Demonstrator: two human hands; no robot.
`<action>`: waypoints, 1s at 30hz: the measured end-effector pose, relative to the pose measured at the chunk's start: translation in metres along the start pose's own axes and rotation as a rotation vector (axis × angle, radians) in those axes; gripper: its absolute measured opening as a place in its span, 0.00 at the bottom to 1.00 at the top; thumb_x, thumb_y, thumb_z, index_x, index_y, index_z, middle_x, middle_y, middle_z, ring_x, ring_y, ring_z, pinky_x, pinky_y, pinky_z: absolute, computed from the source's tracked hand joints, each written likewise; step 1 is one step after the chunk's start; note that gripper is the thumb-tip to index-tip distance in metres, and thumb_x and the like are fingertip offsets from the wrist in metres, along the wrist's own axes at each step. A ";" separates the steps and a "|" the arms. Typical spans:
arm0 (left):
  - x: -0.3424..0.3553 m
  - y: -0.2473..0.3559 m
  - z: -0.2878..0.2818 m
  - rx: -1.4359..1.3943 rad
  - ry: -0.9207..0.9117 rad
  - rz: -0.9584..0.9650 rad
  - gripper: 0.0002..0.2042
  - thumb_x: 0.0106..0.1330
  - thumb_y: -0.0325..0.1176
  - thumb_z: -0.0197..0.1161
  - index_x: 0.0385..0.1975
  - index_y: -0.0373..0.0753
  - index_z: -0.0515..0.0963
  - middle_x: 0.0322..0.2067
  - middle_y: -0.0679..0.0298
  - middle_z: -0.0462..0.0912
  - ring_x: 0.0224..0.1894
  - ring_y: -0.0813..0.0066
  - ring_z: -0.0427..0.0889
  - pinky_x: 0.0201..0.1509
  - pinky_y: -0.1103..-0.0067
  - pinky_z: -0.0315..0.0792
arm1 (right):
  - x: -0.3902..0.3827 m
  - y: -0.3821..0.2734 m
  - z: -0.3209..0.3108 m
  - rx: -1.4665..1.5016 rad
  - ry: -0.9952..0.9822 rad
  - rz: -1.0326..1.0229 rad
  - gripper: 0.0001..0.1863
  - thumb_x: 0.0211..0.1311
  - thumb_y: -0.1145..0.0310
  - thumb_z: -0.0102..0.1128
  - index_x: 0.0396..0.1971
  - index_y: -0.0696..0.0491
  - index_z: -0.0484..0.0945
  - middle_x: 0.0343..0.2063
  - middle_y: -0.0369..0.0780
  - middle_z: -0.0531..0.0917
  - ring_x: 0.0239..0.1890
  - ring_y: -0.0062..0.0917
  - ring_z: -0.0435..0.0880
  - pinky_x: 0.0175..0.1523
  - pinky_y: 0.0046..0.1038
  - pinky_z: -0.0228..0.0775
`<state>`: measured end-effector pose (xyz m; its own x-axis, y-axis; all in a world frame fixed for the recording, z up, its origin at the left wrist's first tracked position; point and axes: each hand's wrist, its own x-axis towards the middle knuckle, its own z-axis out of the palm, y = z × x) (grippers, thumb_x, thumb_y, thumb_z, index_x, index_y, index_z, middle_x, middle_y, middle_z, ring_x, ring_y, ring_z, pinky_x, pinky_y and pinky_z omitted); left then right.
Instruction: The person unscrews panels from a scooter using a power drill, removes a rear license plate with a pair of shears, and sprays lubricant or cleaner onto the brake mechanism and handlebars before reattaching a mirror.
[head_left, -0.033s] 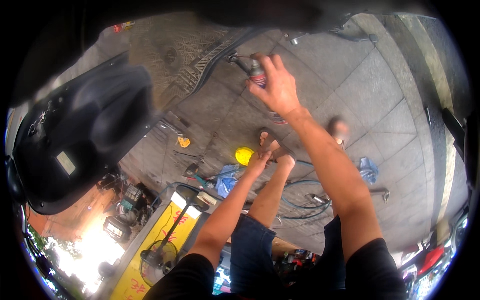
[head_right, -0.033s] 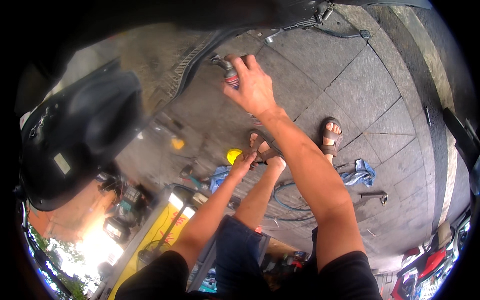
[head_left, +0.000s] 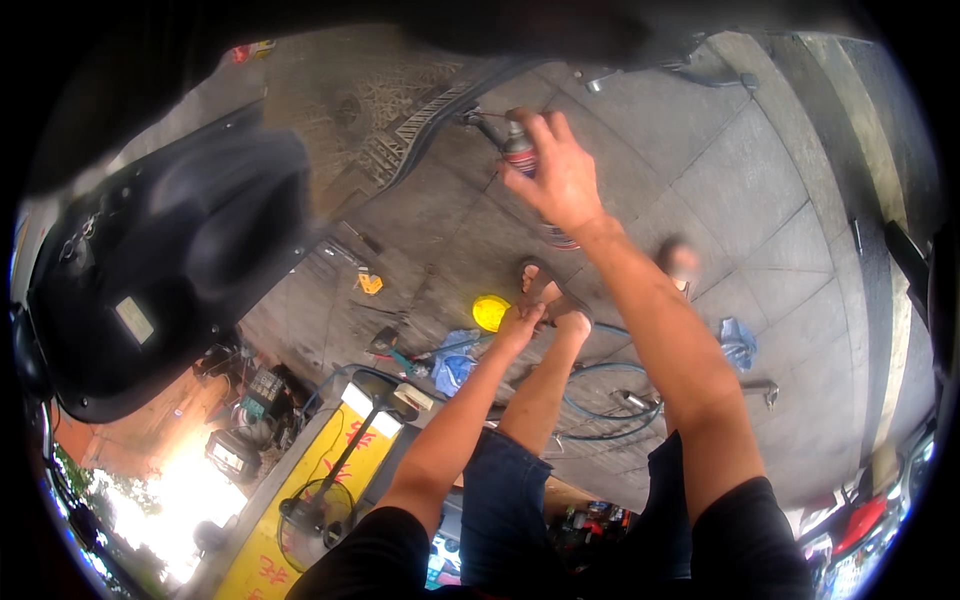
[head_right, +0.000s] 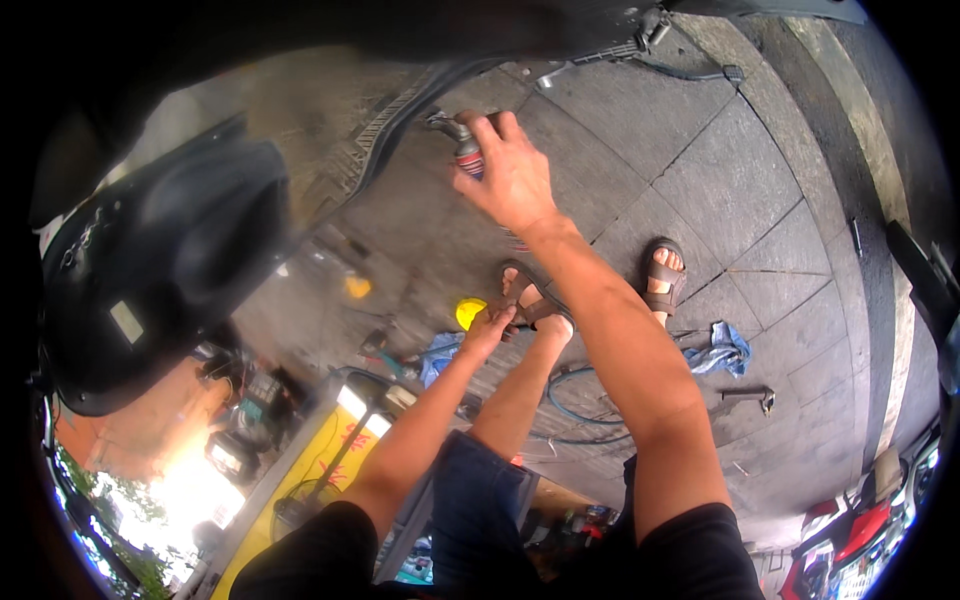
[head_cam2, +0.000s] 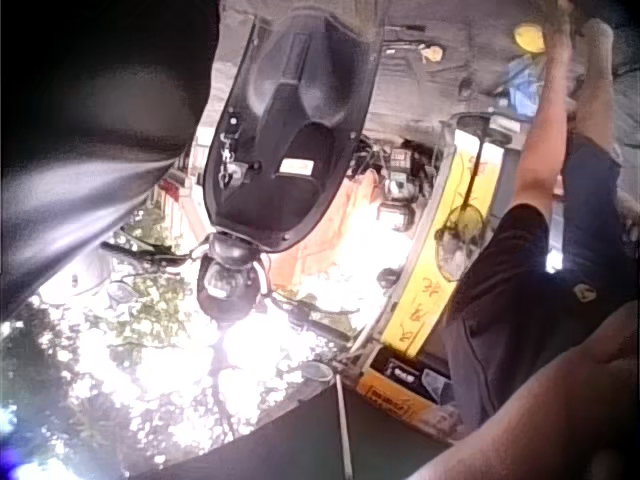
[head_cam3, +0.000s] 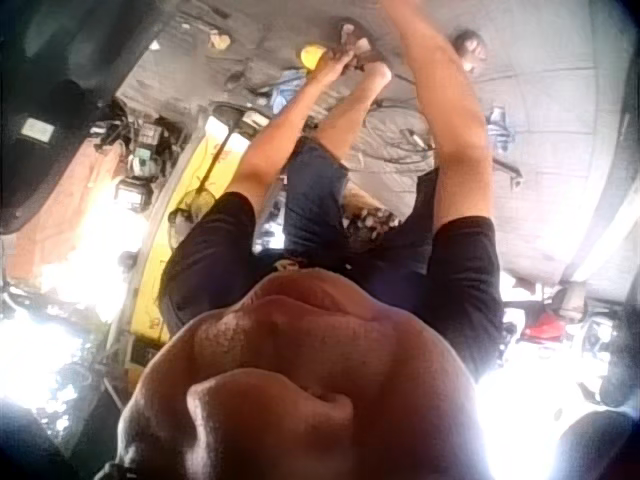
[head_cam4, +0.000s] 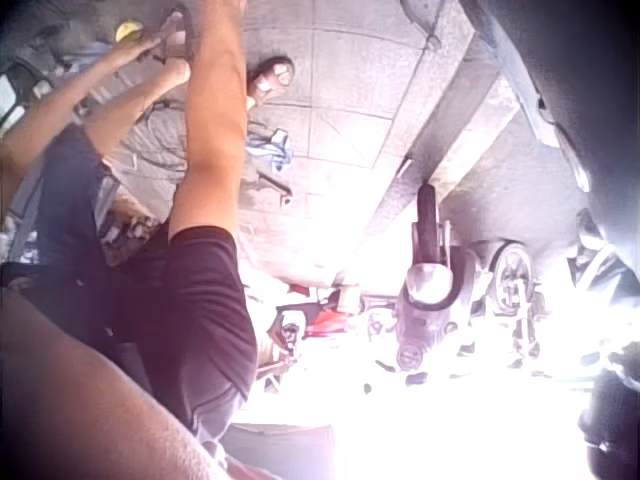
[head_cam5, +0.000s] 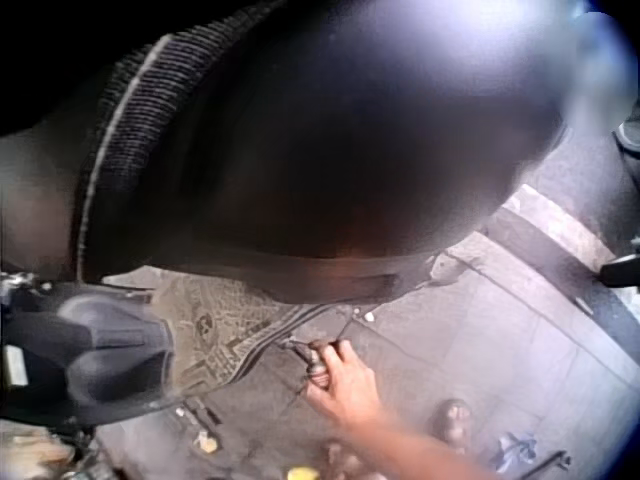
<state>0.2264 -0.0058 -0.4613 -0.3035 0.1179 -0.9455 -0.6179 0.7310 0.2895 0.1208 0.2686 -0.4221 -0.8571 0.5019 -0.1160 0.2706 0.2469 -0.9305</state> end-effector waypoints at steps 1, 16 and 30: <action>-0.006 0.003 0.000 0.010 0.009 0.026 0.17 0.65 0.46 0.56 0.42 0.38 0.75 0.28 0.69 0.79 0.25 0.82 0.78 0.26 0.83 0.71 | -0.002 0.000 0.002 -0.060 -0.003 -0.005 0.28 0.45 0.62 0.64 0.50 0.47 0.69 0.40 0.46 0.72 0.41 0.44 0.75 0.43 0.40 0.71; -0.348 0.061 -0.167 0.003 0.670 0.134 0.24 0.62 0.49 0.56 0.45 0.31 0.75 0.32 0.56 0.82 0.37 0.67 0.81 0.40 0.73 0.73 | -0.166 -0.199 -0.120 0.163 -0.162 0.048 0.31 0.42 0.68 0.67 0.50 0.61 0.68 0.41 0.47 0.74 0.45 0.35 0.75 0.51 0.33 0.66; -0.577 0.137 -0.262 -1.026 0.632 0.828 0.17 0.65 0.42 0.56 0.45 0.34 0.75 0.37 0.58 0.81 0.40 0.73 0.80 0.45 0.77 0.72 | -0.102 -0.511 -0.177 -0.072 -0.391 -0.608 0.31 0.43 0.67 0.67 0.52 0.55 0.68 0.46 0.48 0.72 0.48 0.39 0.74 0.51 0.33 0.68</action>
<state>0.1272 -0.1497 0.1626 -0.9156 -0.2486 -0.3159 -0.2645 -0.2192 0.9391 0.1482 0.2380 0.1265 -0.9556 -0.0707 0.2861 -0.2866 0.4484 -0.8466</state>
